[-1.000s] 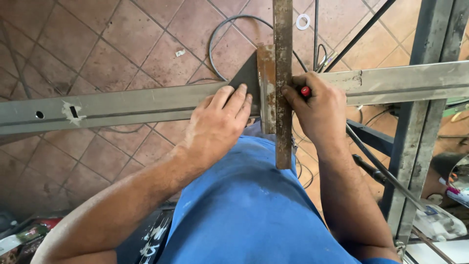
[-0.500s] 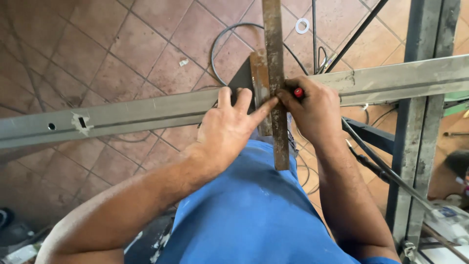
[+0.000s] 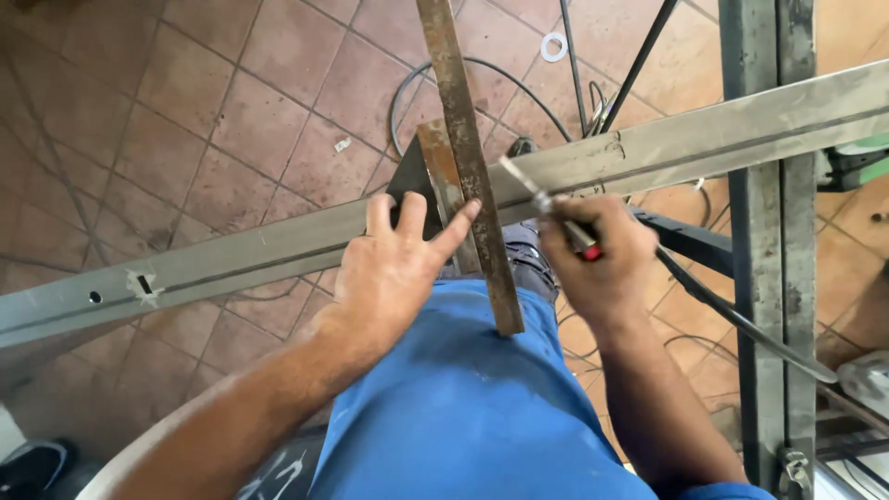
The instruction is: Marking measurement lines on metal rectangular tubing using a speed square and a marker.
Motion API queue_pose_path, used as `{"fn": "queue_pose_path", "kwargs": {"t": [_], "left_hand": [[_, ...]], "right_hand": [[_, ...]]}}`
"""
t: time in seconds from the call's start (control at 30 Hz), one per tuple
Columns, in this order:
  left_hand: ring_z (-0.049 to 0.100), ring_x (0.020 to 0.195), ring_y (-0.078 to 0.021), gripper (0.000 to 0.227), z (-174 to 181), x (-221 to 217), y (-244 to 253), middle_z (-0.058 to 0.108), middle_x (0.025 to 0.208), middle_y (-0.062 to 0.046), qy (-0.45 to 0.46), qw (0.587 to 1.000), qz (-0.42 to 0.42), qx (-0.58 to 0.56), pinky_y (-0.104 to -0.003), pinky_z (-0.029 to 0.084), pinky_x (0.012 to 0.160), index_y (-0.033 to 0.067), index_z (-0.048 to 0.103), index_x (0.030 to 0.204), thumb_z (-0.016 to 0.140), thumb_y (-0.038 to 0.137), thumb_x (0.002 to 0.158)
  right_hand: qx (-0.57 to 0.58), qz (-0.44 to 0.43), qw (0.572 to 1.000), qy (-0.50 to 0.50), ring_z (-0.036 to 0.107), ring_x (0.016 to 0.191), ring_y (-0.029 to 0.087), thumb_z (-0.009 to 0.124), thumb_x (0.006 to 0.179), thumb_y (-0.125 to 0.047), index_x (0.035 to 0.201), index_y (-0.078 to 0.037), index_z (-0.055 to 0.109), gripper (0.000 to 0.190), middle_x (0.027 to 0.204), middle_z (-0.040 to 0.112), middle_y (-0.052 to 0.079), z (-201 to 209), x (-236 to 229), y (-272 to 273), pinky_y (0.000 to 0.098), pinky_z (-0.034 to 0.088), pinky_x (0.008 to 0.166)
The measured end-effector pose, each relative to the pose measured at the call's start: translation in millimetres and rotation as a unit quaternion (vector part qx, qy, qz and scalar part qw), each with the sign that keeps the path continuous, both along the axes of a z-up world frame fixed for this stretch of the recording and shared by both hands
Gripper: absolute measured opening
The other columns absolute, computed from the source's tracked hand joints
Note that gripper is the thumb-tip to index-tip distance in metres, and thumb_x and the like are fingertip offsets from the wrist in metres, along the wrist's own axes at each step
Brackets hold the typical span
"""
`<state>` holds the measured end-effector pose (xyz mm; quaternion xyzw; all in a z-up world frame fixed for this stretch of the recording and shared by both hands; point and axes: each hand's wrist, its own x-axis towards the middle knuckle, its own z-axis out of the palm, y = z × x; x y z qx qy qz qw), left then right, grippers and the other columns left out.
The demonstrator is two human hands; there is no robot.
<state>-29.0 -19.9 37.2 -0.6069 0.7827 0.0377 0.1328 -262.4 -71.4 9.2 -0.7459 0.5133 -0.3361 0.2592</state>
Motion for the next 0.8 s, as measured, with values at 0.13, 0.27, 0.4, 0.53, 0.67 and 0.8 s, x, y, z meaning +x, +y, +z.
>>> {"fn": "queue_pose_path", "kwargs": {"t": [0.13, 0.27, 0.4, 0.53, 0.67, 0.8], "left_hand": [[0.049, 0.097, -0.0331, 0.09, 4.0, -1.3, -1.4, 0.048, 0.115, -0.01, -0.031, 0.999, -0.005, -0.003, -0.032, 0.056, 0.035, 0.0518, 0.039, 0.154, 0.066, 0.007, 0.081], [0.049, 0.094, -0.0304, 0.085, 7.9, -1.9, -1.5, 0.048, 0.113, -0.009, -0.037, 0.999, -0.011, -0.004, -0.03, 0.055, 0.035, 0.0513, 0.039, 0.154, 0.065, 0.011, 0.084], [0.05, 0.092, -0.0298, 0.085, 7.2, -1.4, -2.3, 0.048, 0.112, -0.009, -0.045, 0.999, -0.018, -0.008, -0.028, 0.053, 0.034, 0.0508, 0.037, 0.155, 0.064, 0.012, 0.084], [0.05, 0.092, -0.0302, 0.081, 8.3, -0.9, -0.4, 0.048, 0.11, -0.008, -0.026, 0.999, -0.014, -0.027, -0.03, 0.053, 0.033, 0.0493, 0.041, 0.153, 0.064, 0.013, 0.085], [0.052, 0.093, -0.0315, 0.074, 7.0, -0.8, -3.8, 0.05, 0.11, -0.008, -0.006, 0.999, -0.011, -0.037, -0.033, 0.055, 0.037, 0.0488, 0.044, 0.151, 0.062, 0.014, 0.088], [0.052, 0.096, -0.0343, 0.074, 8.0, -0.3, -3.4, 0.05, 0.111, -0.01, -0.004, 1.0, -0.007, -0.011, -0.035, 0.058, 0.038, 0.0487, 0.043, 0.151, 0.062, 0.016, 0.088]], "right_hand": [[-0.026, 0.059, 0.998, -0.006, 0.073, 0.082, 0.028, 0.079, 0.093, -0.001, 0.098, 0.0, 0.063, 0.016, 0.096, 0.073, 0.014, -1.8, 7.3, -0.8, 0.0385, 0.054, 0.071], [-0.015, 0.116, 0.993, 0.013, 0.061, 0.069, 0.026, 0.074, 0.095, -0.002, 0.095, 0.0, 0.064, 0.01, 0.083, 0.063, 0.011, 5.9, 12.8, -8.2, 0.0396, 0.048, 0.065], [-0.012, 0.204, 0.979, 0.02, 0.051, 0.062, 0.028, 0.071, 0.095, -0.002, 0.085, -0.003, 0.052, 0.021, 0.073, 0.054, 0.01, 12.6, 6.2, -15.6, 0.0407, 0.044, 0.062], [0.089, 0.303, 0.945, 0.089, 0.063, 0.071, 0.025, 0.07, 0.093, -0.011, 0.099, -0.009, 0.062, 0.01, 0.082, 0.063, 0.006, 46.4, -23.3, -18.3, 0.0411, 0.049, 0.065], [0.047, 0.192, 0.978, 0.065, 0.064, 0.08, 0.028, 0.072, 0.092, -0.008, 0.104, -0.004, 0.066, 0.014, 0.091, 0.067, 0.01, 42.4, -16.0, -19.7, 0.0386, 0.049, 0.074], [0.028, 0.183, 0.982, 0.027, 0.065, 0.088, 0.033, 0.069, 0.096, -0.004, 0.109, 0.001, 0.064, 0.015, 0.098, 0.067, 0.015, 27.4, 7.5, -20.7, 0.0419, 0.051, 0.082]]}}
